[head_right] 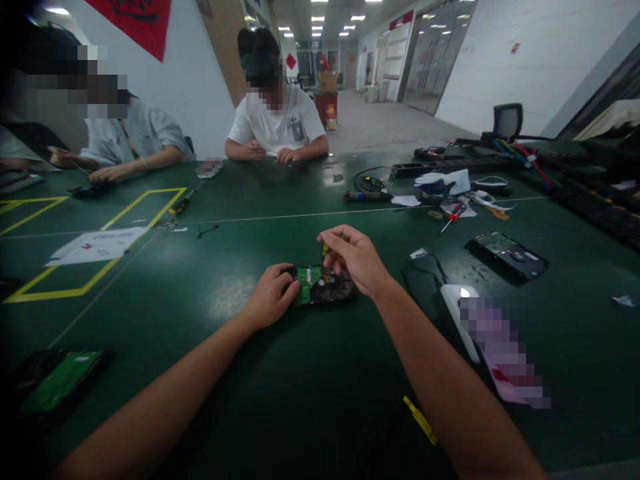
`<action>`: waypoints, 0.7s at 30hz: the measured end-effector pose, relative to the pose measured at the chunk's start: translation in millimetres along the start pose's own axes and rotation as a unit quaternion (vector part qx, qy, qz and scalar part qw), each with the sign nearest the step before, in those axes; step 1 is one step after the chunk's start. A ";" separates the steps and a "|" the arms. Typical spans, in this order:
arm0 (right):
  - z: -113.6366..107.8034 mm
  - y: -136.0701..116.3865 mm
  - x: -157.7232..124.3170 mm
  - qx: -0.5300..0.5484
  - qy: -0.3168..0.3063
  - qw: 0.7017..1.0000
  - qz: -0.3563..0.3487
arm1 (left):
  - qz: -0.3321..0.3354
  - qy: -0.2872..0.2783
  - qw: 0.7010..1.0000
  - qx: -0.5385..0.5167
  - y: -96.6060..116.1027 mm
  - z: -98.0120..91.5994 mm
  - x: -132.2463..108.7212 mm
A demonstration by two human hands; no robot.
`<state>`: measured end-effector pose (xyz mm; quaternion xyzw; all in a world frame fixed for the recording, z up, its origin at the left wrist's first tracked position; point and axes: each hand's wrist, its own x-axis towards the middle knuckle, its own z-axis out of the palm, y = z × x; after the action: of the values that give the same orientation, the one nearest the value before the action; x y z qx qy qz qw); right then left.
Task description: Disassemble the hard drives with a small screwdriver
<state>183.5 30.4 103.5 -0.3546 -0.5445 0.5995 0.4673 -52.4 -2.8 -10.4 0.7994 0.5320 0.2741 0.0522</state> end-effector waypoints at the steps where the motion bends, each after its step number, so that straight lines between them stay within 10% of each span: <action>1: -1.3 0.1 0.8 0.000 -0.003 1.000 -0.004 | 0.001 0.000 1.000 0.001 -0.1 0.2 0.0; 21: 0.5 -3.0 -2.1 -0.028 -0.030 0.999 -0.006 | 0.003 -0.006 1.000 0.005 0.0 -0.7 0.5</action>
<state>184.2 28.2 106.4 -0.3457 -0.5769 0.5919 0.4442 -52.7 -2.6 -9.6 0.8029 0.5306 0.2671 0.0503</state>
